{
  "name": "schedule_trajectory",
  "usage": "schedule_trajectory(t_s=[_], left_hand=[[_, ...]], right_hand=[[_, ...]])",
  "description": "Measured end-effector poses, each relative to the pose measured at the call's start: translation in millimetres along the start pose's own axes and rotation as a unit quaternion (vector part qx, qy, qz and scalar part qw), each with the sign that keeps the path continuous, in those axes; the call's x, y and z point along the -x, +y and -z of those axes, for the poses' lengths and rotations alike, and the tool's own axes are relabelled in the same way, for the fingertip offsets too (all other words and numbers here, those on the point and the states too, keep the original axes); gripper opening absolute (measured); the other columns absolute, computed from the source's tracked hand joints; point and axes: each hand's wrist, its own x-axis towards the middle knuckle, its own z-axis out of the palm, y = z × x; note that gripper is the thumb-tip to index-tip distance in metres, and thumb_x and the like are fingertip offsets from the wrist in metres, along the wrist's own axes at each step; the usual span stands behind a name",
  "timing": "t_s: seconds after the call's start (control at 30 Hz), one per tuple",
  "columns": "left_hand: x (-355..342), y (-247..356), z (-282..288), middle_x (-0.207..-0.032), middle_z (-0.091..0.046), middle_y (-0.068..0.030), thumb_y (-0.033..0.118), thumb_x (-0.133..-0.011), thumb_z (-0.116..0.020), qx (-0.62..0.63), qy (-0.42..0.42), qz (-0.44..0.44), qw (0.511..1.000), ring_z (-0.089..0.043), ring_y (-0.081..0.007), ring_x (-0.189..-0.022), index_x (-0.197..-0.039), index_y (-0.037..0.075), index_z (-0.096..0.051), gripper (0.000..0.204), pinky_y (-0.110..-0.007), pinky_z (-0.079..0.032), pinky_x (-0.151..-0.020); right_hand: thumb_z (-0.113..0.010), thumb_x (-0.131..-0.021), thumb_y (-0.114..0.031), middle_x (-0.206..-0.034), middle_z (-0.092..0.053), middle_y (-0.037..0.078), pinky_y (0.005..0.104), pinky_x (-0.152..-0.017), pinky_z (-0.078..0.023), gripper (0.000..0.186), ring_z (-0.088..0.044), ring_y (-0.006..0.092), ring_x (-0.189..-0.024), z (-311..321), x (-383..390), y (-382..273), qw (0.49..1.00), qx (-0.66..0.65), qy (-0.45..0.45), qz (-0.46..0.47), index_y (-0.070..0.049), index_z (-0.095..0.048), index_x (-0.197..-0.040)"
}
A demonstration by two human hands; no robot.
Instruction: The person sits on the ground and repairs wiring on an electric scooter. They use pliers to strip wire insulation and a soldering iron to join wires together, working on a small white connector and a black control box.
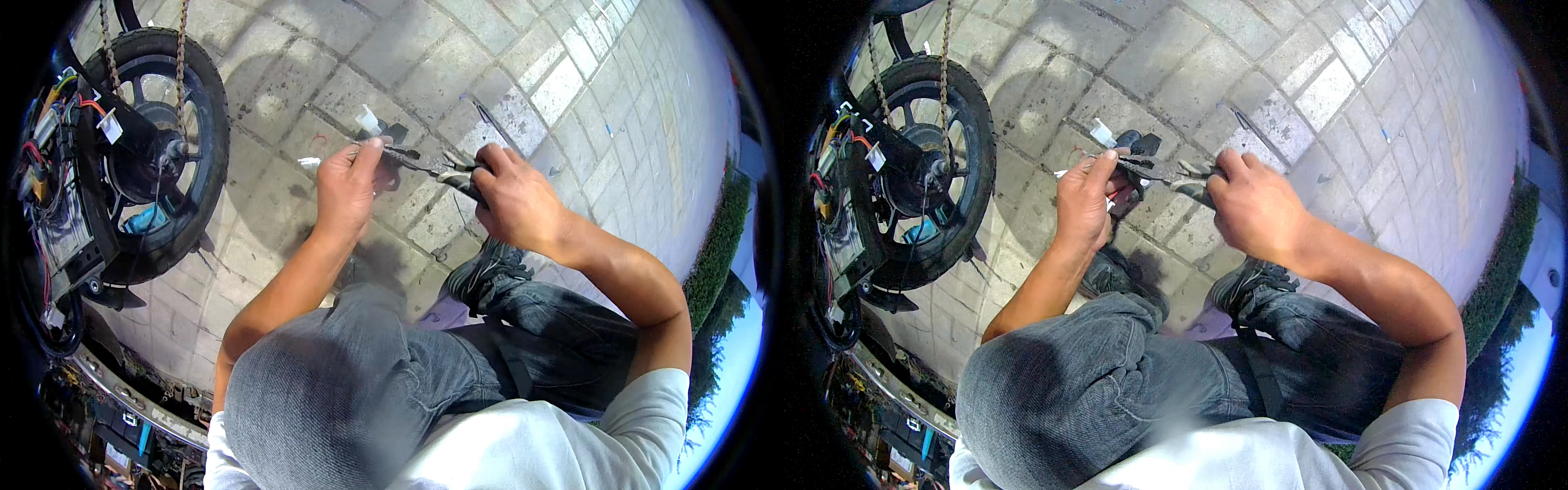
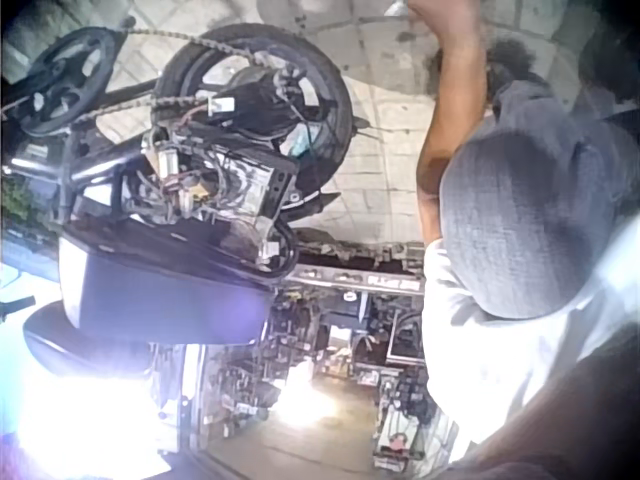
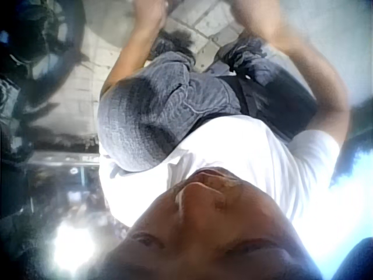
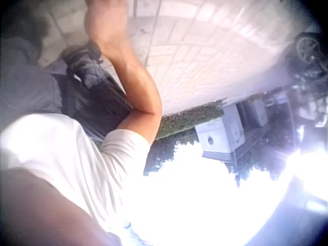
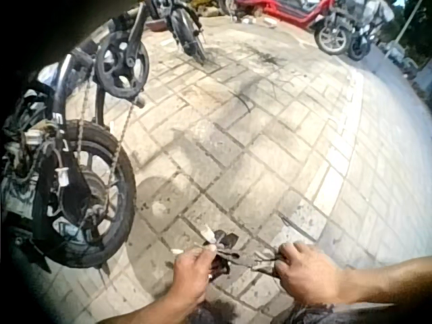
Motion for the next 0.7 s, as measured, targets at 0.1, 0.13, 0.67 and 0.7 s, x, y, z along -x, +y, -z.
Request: schedule_trajectory(t_s=[0.1, 0.13, 0.67, 0.7], left_hand=[[1.1, 1.7, -3.7, -0.088, -0.068, -0.0075, 0.022, -0.094, -0.059, -0.03, 0.023, -0.012, 0.999, -0.063, -0.0124, -0.074, -0.099, -0.001, -0.065, 0.025, -0.026, -0.052, -0.065], [0.8, 1.8, -4.1, -0.087, -0.068, -0.0068, 0.022, -0.093, -0.059, -0.034, 0.027, -0.018, 0.999, -0.063, -0.0123, -0.073, -0.098, -0.001, -0.066, 0.025, -0.025, -0.052, -0.065], [4.0, 2.3, -3.8, -0.081, -0.067, -0.0105, 0.019, -0.091, -0.06, 0.09, -0.011, 0.024, 0.996, -0.06, -0.0128, -0.063, -0.094, -0.003, -0.065, 0.023, -0.026, -0.046, -0.057], [3.9, 2.5, -3.4, -0.081, -0.067, -0.0102, 0.019, -0.091, -0.059, 0.098, -0.016, 0.023, 0.995, -0.06, -0.0126, -0.064, -0.094, -0.003, -0.065, 0.023, -0.026, -0.047, -0.057]], right_hand=[[-0.059, -0.071, -0.009, -0.096, -0.052, 0.016, 0.0413, -0.077, -0.049, 0.015, -0.054, 0.0324, -0.089, -2.8, -2.6, 0.2, 0.998, 0.053, 0.029, 0.008, 0.001, -0.06, -0.083], [-0.058, -0.072, -0.008, -0.097, -0.053, 0.016, 0.0419, -0.077, -0.049, 0.015, -0.054, 0.0325, -0.089, -3.3, -3.1, -0.2, 0.998, 0.046, 0.03, 0.004, 0.001, -0.061, -0.083], [-0.065, -0.082, -0.028, -0.073, -0.058, 0.017, 0.0392, -0.064, -0.044, 0.032, -0.055, 0.0261, -0.066, 11.9, -9.8, 17.2, 0.883, -0.357, -0.262, -0.156, 0.003, -0.058, -0.082], [-0.065, -0.082, -0.028, -0.071, -0.058, 0.017, 0.0391, -0.062, -0.044, 0.032, -0.054, 0.0251, -0.063, 11.7, -10.9, 17.6, 0.876, -0.361, -0.272, -0.166, 0.003, -0.058, -0.08]])
